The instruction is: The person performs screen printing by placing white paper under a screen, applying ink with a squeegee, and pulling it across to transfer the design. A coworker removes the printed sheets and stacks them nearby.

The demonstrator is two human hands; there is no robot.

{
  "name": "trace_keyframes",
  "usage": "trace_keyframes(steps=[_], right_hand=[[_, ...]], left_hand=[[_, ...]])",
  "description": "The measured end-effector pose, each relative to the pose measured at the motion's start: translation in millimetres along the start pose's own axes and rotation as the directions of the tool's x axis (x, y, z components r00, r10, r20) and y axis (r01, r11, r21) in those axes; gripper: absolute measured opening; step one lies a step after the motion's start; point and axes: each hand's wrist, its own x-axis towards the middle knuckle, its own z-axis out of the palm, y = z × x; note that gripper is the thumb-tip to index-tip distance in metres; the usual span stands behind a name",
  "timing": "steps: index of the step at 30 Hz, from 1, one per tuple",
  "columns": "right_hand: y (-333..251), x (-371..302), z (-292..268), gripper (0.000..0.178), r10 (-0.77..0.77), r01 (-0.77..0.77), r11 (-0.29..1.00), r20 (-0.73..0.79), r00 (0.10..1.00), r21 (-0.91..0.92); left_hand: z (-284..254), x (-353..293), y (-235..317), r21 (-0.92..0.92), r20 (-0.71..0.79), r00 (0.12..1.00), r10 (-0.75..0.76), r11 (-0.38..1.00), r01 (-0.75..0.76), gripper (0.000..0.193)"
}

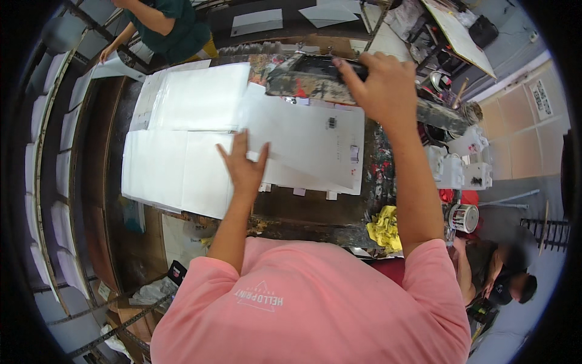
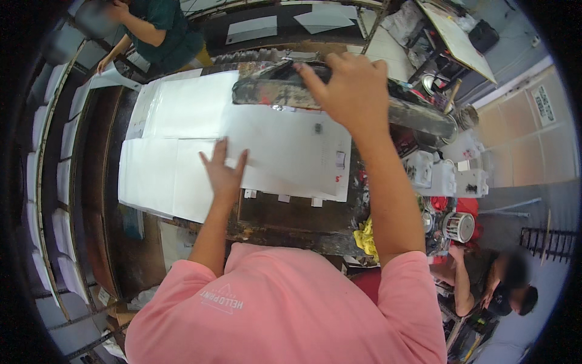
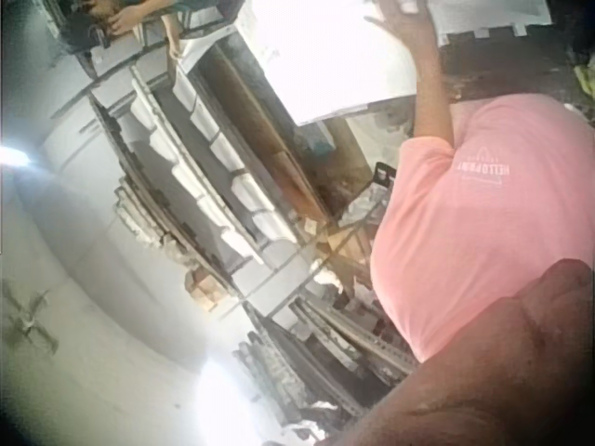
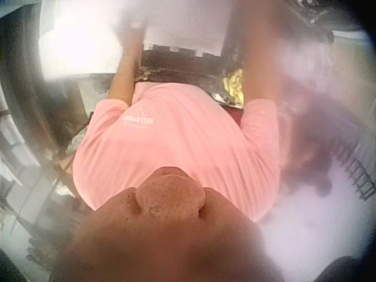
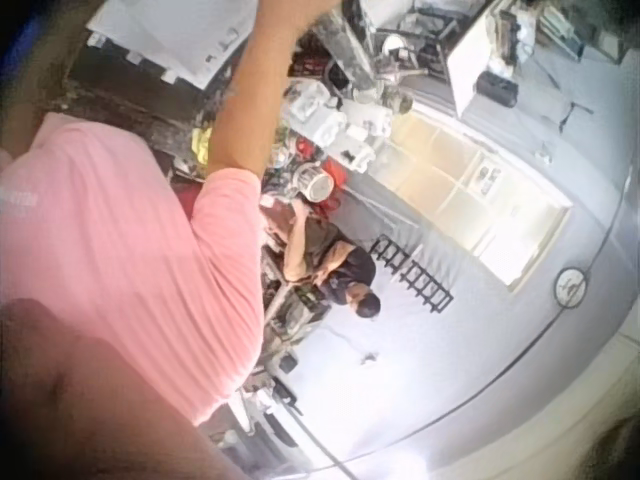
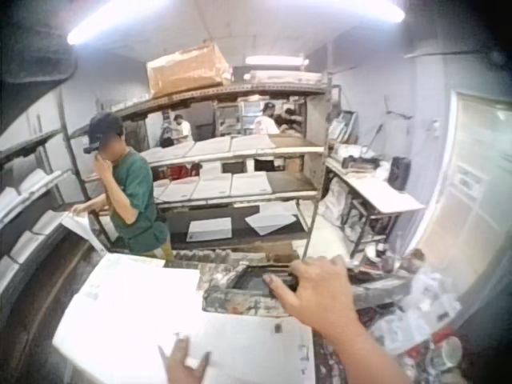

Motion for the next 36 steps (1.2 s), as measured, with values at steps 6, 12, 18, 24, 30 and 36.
trace_keyframes(steps=[6,12,18,24,30,36], right_hand=[[-2,-19,8,0.065,-0.027,0.026,0.999,-0.036,0.999,-0.031],[1,-14,6,0.064,-0.010,0.010,0.997,0.004,1.000,-0.075],[7,-2,7,0.063,-0.017,0.017,0.998,-0.012,1.000,-0.052],[9,-5,5,0.064,0.012,-0.012,1.000,0.013,1.000,-0.011],[-6,2,-8,0.066,0.051,-0.050,0.999,0.088,0.995,-0.014],[-2,-13,-4,0.053,0.005,-0.005,1.000,0.035,0.999,0.015]], left_hand=[[-35,-5,-115,0.311,-0.117,0.975,-0.190,0.925,0.218,0.072],[70,-73,-4,-0.114,0.358,0.741,0.568,0.814,-0.569,0.058],[141,-121,22,-0.071,0.522,0.740,0.425,0.886,-0.458,0.057],[141,-125,21,-0.103,0.576,0.708,0.409,0.895,-0.434,0.058],[150,-128,12,-0.054,0.521,0.730,0.442,0.871,-0.489,0.060],[107,-83,49,-0.234,0.449,0.854,0.263,0.957,-0.172,0.068]])
